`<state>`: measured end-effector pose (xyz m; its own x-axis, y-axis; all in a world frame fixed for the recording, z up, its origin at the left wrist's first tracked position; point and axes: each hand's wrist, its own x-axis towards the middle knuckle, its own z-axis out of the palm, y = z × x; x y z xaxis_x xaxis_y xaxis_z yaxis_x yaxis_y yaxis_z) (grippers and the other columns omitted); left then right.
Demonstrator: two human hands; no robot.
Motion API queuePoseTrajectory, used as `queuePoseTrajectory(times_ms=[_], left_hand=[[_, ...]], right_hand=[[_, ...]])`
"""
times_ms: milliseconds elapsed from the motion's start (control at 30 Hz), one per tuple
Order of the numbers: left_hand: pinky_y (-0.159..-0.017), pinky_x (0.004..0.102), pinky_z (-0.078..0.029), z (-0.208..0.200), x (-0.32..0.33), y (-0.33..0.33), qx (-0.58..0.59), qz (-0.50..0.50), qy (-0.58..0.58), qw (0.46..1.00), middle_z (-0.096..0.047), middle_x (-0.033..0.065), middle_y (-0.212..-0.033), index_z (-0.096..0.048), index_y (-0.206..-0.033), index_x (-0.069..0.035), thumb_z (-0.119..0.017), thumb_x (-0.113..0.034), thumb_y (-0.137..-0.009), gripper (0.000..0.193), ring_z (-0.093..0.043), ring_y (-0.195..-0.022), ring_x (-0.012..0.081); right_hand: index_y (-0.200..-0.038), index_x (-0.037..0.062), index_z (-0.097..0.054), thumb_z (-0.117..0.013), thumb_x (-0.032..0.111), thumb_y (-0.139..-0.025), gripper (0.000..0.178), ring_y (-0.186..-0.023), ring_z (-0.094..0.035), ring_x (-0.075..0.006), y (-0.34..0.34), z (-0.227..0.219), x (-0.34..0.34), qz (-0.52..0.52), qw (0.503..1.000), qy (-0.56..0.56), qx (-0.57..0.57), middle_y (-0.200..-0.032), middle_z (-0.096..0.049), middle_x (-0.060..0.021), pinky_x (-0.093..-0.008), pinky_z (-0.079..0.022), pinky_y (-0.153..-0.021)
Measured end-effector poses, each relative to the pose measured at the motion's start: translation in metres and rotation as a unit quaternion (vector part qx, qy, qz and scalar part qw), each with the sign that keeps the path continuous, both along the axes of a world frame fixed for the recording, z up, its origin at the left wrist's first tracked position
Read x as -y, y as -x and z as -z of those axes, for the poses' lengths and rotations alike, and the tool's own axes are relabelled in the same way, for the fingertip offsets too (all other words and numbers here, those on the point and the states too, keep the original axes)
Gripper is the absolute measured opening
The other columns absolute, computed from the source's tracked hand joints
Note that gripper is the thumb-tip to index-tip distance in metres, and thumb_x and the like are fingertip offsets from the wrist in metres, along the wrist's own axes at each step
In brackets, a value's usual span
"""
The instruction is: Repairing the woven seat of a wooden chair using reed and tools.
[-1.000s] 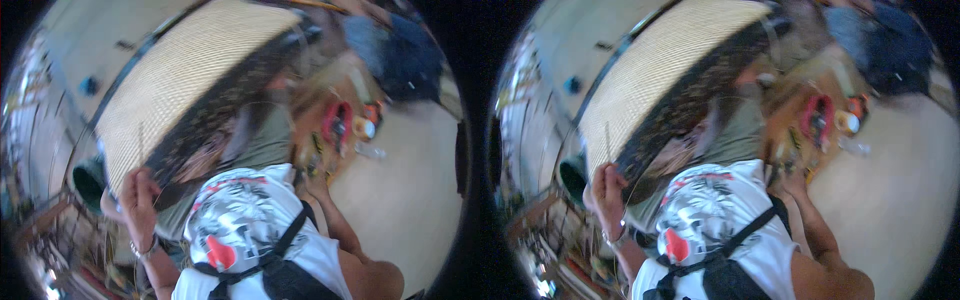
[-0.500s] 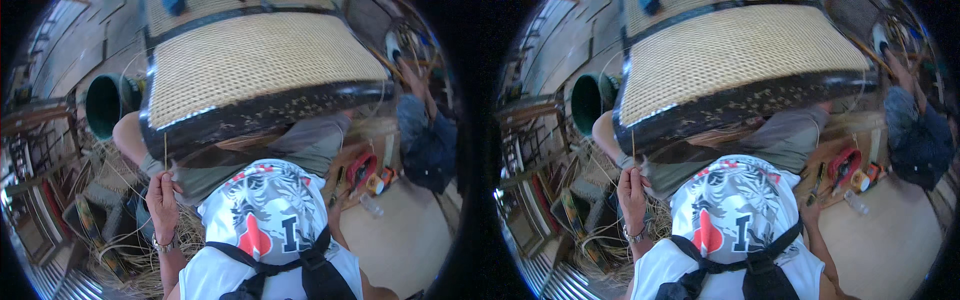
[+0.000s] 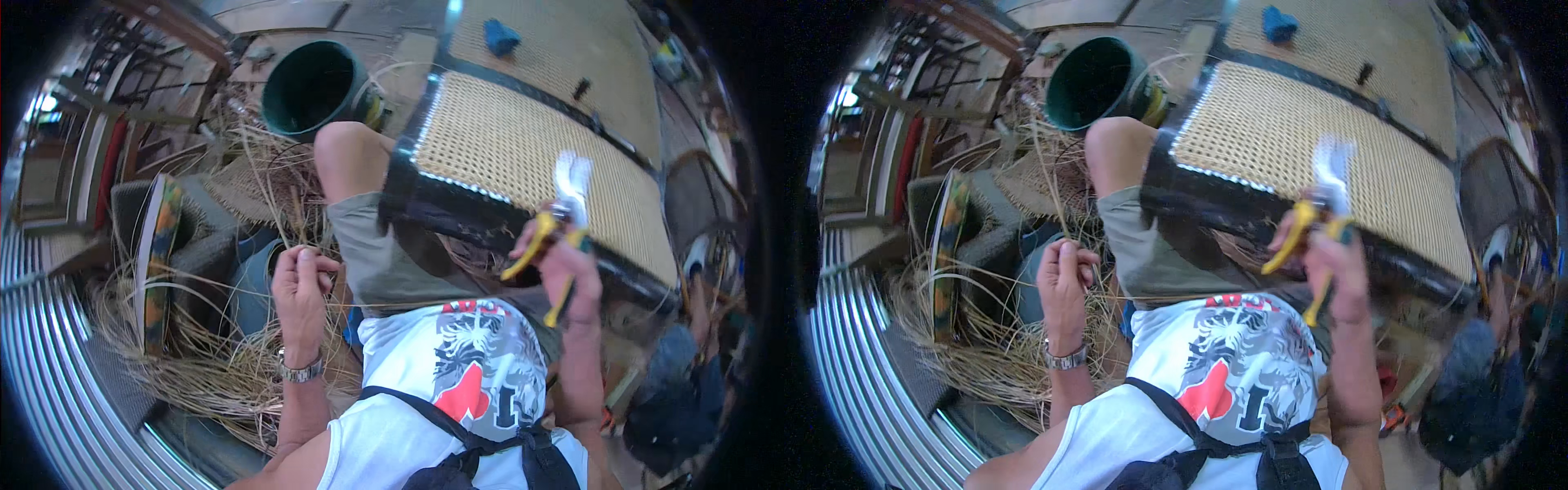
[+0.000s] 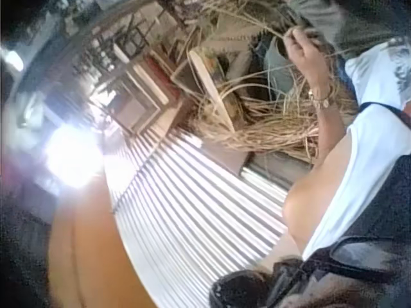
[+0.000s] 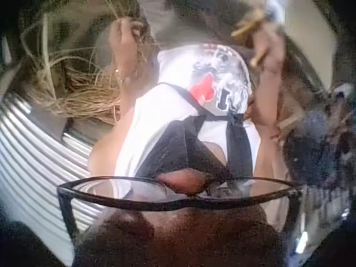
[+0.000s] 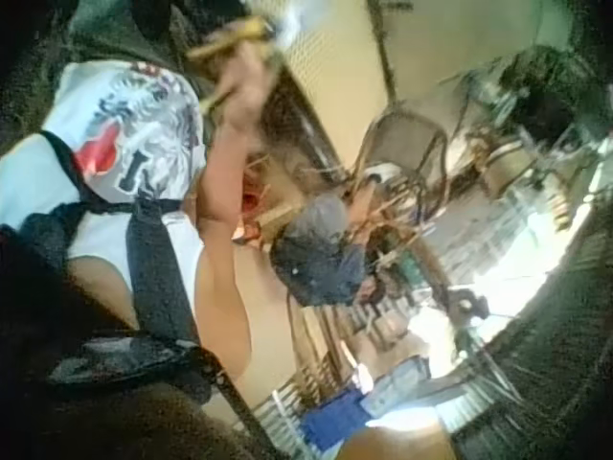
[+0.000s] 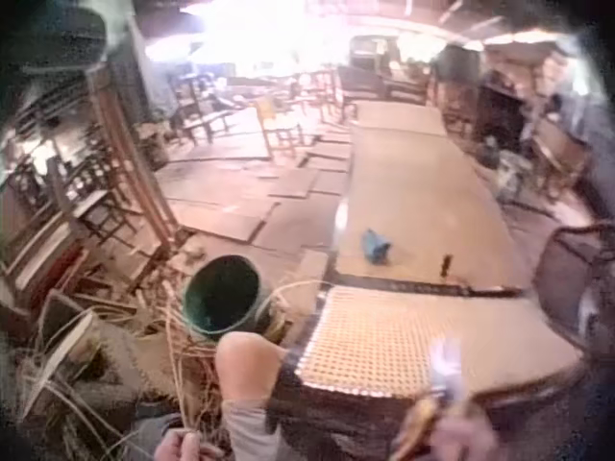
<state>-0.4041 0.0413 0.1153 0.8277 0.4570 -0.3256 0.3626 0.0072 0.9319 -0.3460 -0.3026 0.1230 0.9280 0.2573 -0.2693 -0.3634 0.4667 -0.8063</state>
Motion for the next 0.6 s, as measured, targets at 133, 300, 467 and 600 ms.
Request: queuePoseTrajectory(times_ms=[133, 300, 467, 600], left_hand=[[-0.05, 0.0168, -0.033, -0.007, 0.009, -0.003, -0.005, -0.002, 0.05, 0.999, -0.069, 0.0031, -0.078, -0.057, -0.106, -0.004, -0.05, -0.017, -0.107, 0.016, -0.042, -0.055, -0.0011], [-0.046, 0.0177, -0.03, -0.003, 0.014, -0.014, 0.066, 0.012, 0.074, 0.995, -0.067, 0.0041, -0.074, -0.055, -0.108, -0.004, -0.048, -0.019, -0.109, 0.016, -0.038, -0.05, -0.0004], [-0.044, 0.0185, -0.032, 0.009, 0.01, -0.015, 0.077, 0.014, 0.018, 0.997, -0.065, 0.0035, -0.071, -0.053, -0.109, -0.003, -0.046, -0.02, -0.109, 0.018, -0.042, -0.049, 0.0003], [-0.045, 0.0181, -0.033, 0.009, 0.006, -0.009, 0.081, 0.019, 0.024, 0.996, -0.065, 0.0034, -0.071, -0.053, -0.11, -0.003, -0.046, -0.02, -0.109, 0.018, -0.042, -0.05, 0.0007]], right_hand=[[-0.144, -0.0004, -0.041, -0.06, 0.023, -0.089, 0.063, -0.093, -0.063, -0.0186, -0.04, -0.015, -0.085, -0.256, 0.965, 0.06, -0.024, -0.103, -0.059, -0.0101, -0.0349, -0.052, -0.09], [-0.145, 0.0021, -0.041, -0.06, 0.021, -0.091, 0.061, -0.097, -0.062, -0.0158, -0.047, -0.007, -0.15, -0.384, 0.921, 0.055, -0.026, -0.106, -0.06, -0.0077, -0.0326, -0.05, -0.09], [-0.143, 0.0042, -0.044, -0.058, 0.022, -0.092, 0.055, -0.094, -0.06, -0.0148, -0.055, 0.006, -0.172, -0.402, 0.913, 0.063, -0.032, -0.103, -0.058, -0.0065, -0.0314, -0.049, -0.087], [-0.14, 0.0028, -0.045, -0.056, 0.023, -0.093, 0.052, -0.092, -0.059, -0.0155, -0.062, 0.009, -0.186, -0.429, 0.902, 0.054, -0.013, -0.103, -0.058, -0.0065, -0.0313, -0.048, -0.086]])
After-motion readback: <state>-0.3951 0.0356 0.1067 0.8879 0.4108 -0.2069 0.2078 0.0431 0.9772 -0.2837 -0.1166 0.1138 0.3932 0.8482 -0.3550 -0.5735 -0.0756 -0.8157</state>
